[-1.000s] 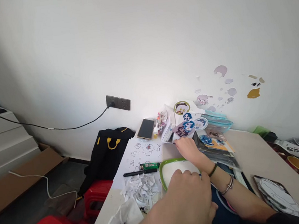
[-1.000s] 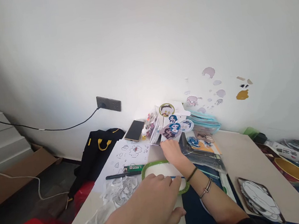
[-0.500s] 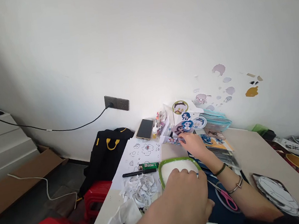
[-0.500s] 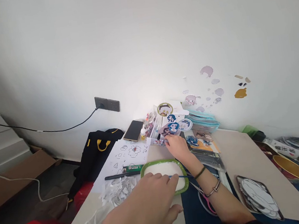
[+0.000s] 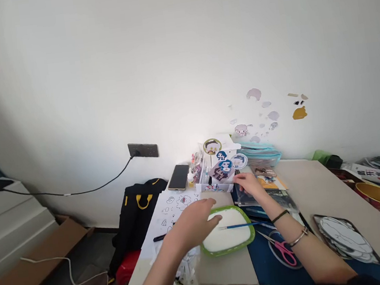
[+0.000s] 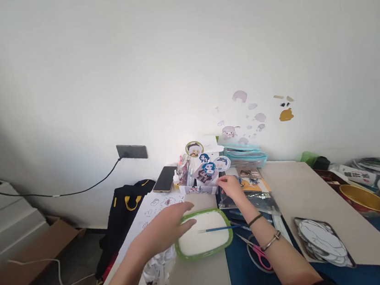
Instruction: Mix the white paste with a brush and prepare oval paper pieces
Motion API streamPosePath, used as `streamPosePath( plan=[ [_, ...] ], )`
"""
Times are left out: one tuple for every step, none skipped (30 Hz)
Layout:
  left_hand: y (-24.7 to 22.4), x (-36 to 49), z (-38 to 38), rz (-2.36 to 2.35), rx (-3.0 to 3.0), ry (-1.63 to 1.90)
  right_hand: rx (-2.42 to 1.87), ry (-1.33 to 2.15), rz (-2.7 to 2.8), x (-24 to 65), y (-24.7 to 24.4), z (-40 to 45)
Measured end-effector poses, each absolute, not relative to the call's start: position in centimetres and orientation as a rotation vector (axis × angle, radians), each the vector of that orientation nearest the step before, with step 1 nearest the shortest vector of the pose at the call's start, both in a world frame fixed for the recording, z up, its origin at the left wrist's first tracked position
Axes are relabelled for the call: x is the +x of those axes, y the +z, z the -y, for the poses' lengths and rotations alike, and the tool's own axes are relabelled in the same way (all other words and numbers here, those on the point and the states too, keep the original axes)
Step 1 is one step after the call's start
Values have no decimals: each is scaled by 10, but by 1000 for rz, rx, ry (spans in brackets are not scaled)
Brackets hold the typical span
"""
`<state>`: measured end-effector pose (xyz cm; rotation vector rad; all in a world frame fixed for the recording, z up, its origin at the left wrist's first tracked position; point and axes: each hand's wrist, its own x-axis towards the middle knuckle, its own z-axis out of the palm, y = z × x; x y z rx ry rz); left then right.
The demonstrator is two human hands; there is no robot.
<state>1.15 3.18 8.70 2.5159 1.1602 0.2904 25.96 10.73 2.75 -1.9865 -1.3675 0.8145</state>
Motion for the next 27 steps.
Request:
streamPosePath(
  plan=[
    [83,13,-39,-1181,2527,302,-1951,902,1321,260,28,-108],
    [78,16,-45,-1199,2539,313,-1912,981,1277,260,28,-109],
    [74,19,-52,-1213,2556,319,-1871,1049,1237,260,29,-109],
    [69,23,-58,-1220,2577,319,-1830,1107,1199,260,30,-110],
    [64,27,-64,-1219,2601,316,-1790,1155,1164,259,31,-111],
    [59,32,-70,-1216,2627,314,-1753,1196,1130,257,32,-111],
    [55,35,-76,-1216,2653,315,-1719,1231,1100,256,32,-112],
    [51,38,-80,-1216,2679,317,-1689,1262,1072,255,33,-112],
    [47,41,-85,-1220,2705,318,-1663,1289,1046,253,34,-112],
    [45,42,-88,-1228,2728,318,-1638,1313,1024,251,34,-112],
    [43,44,-91,-1239,2749,315,-1616,1333,1002,250,35,-112],
    [41,44,-93,-1253,2768,310,-1597,1349,982,248,35,-112],
    [40,45,-95,-1265,2786,301,-1580,1361,963,247,35,-111],
    [39,45,-96,-1275,2803,290,-1566,1370,944,246,36,-111],
    [38,45,-97,-1281,2818,277,-1553,1374,927,244,36,-111],
    [37,46,-98,-1286,2833,262,-1543,1378,912,243,36,-111],
    [36,46,-98,-1289,2847,246,-1533,1383,899,242,36,-111],
    [35,47,-99,-1294,2859,231,-1525,1388,888,241,35,-111],
    [33,48,-99,-1300,2871,216,-1519,1394,880,241,35,-112],
    [32,49,-100,-1306,2883,204,-1513,1399,874,240,34,-112],
    [31,49,-100,-1313,2894,192,-1507,1402,870,240,33,-113],
    [29,50,-100,-1322,2904,182,-1502,1404,867,240,31,-113],
    [28,50,-100,-1334,2913,173,-1496,1402,866,240,30,-114],
    [27,51,-101,-1350,2920,163,-1489,1398,866,240,28,-114],
    [26,52,-101,-1369,2925,153,-1481,1391,868,240,26,-115],
    [26,53,-102,-1389,2927,142,-1469,1371,869,240,25,-115],
    [26,54,-103,-1408,2928,129,-1457,1349,870,240,24,-115]
  ],
)
